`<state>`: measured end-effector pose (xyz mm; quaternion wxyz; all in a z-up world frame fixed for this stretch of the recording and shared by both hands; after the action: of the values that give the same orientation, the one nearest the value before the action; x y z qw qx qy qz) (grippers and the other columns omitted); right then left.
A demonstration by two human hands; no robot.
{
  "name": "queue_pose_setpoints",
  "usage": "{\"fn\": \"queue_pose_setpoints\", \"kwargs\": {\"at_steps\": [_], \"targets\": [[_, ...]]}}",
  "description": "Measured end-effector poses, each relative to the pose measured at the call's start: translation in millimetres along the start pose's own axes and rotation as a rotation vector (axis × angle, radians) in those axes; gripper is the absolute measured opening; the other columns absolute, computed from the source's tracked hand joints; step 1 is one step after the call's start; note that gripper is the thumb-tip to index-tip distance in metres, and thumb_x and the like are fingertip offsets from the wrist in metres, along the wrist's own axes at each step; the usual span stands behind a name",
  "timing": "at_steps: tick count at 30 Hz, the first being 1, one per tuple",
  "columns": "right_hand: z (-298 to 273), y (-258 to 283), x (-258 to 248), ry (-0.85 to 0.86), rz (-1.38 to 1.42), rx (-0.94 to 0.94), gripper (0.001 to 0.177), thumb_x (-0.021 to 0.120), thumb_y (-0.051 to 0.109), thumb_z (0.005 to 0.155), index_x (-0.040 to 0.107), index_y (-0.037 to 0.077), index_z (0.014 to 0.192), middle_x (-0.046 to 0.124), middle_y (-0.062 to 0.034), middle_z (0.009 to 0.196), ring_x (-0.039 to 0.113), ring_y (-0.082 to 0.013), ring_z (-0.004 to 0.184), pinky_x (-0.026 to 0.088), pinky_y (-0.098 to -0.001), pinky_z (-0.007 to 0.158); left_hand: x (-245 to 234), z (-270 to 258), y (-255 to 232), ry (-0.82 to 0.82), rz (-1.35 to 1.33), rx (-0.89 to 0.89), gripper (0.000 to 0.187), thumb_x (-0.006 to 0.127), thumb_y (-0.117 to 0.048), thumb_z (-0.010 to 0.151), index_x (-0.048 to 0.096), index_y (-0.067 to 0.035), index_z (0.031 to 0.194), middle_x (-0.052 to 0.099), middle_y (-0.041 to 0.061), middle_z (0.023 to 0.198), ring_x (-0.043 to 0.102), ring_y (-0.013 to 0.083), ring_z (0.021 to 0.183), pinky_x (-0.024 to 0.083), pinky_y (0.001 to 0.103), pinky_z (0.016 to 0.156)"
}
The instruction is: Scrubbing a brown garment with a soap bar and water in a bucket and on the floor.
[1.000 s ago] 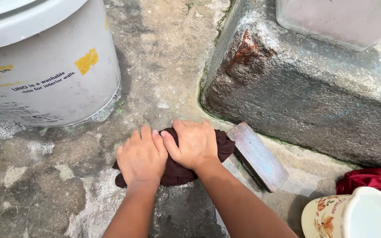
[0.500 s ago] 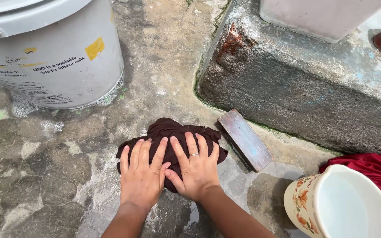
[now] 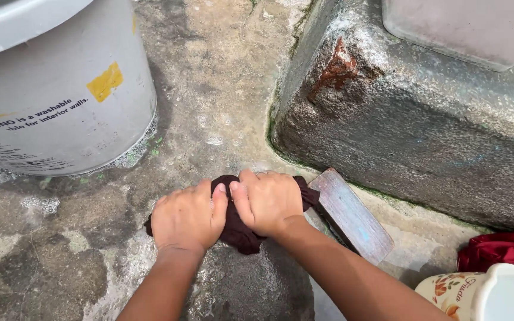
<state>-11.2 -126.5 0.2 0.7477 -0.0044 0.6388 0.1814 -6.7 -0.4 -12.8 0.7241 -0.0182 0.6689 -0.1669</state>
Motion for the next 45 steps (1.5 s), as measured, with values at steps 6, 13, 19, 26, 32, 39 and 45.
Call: {"fn": "queue_pose_setpoints", "kwargs": {"at_steps": [6, 13, 19, 26, 32, 39, 45], "targets": [[39, -22, 17, 0.411, 0.012, 0.455, 0.055, 0.033, 0.047, 0.100, 0.077, 0.014, 0.094, 0.076, -0.0172, 0.099, 0.073, -0.0374, 0.093, 0.055, -0.0484, 0.084, 7, 30, 22, 0.445, -0.109, -0.440, 0.065, 0.021, -0.052, 0.106, 0.076, -0.019, 0.117, 0.074, 0.017, 0.113, 0.071, 0.0355, 0.109, 0.054, 0.048, 0.096], [20, 38, -99, 0.085, -0.009, 0.421, 0.047, 0.053, 0.050, 0.095, 0.075, 0.008, 0.097, 0.074, -0.0172, 0.097, 0.071, -0.0368, 0.093, 0.054, -0.0492, 0.082, -52, -13, 18, 0.859, -0.895, -0.550, 0.082, 0.015, -0.071, 0.098, 0.045, -0.019, 0.154, 0.047, 0.009, 0.159, 0.044, 0.0285, 0.147, 0.032, 0.047, 0.120], [-57, 169, -138, -0.290, 0.134, -0.074, 0.050, 0.074, 0.032, 0.083, 0.065, 0.003, 0.123, 0.067, -0.0152, 0.121, 0.062, -0.0333, 0.106, 0.042, -0.0460, 0.090, -157, -40, 67, 0.723, -0.715, -0.409, 0.084, 0.018, -0.073, 0.093, 0.035, -0.024, 0.159, 0.034, -0.001, 0.168, 0.025, 0.0179, 0.158, 0.020, 0.044, 0.126], [-102, 102, 22, 0.085, 1.227, 0.307, 0.049, 0.057, 0.023, 0.094, 0.066, 0.006, 0.139, 0.062, -0.0216, 0.150, 0.058, -0.0375, 0.144, 0.038, -0.0506, 0.123, -138, -43, 105, 0.429, -0.191, -0.314, 0.076, 0.025, -0.070, 0.092, 0.025, -0.041, 0.162, 0.011, 0.003, 0.170, 0.000, 0.0326, 0.154, 0.001, 0.062, 0.119], [-73, 100, 47, -0.235, 0.336, 0.123, 0.051, 0.047, 0.031, 0.117, 0.061, -0.006, 0.149, 0.053, -0.0363, 0.143, 0.040, -0.0481, 0.136, 0.026, -0.0499, 0.110, -19, -89, 135, 0.096, -0.578, -0.308, 0.064, 0.025, -0.058, 0.101, 0.043, -0.029, 0.155, 0.037, 0.010, 0.162, 0.018, 0.0296, 0.153, 0.002, 0.061, 0.120], [-15, 111, 32, -0.228, 1.150, 0.789, 0.046, 0.057, 0.036, 0.107, 0.059, -0.004, 0.084, 0.054, -0.0089, 0.078, 0.044, -0.0138, 0.073, 0.040, -0.0345, 0.065, -20, -84, 114, -0.373, -1.373, -0.714, 0.053, 0.063, -0.022, 0.112, 0.037, 0.016, 0.085, 0.034, 0.016, 0.076, 0.030, 0.0242, 0.073, 0.030, 0.047, 0.060], [-8, 100, 28, -0.271, 0.557, 0.654, 0.028, 0.077, 0.028, 0.089, 0.059, 0.007, 0.087, 0.057, -0.0060, 0.063, 0.053, -0.0146, 0.057, 0.048, -0.0321, 0.053, -36, -72, 119, -0.271, -0.735, -0.140, 0.020, 0.053, -0.026, 0.101, 0.062, -0.009, 0.102, 0.065, 0.005, 0.081, 0.067, 0.0221, 0.080, 0.051, 0.034, 0.074]]}}
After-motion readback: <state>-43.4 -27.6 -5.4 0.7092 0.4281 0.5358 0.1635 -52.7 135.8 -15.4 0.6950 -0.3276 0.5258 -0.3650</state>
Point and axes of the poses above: each hand's wrist, its own z-axis towards the middle knuckle, its own x-axis out of the palm, y = z × x, the point moved 8 cm from there along z, towards the middle knuckle
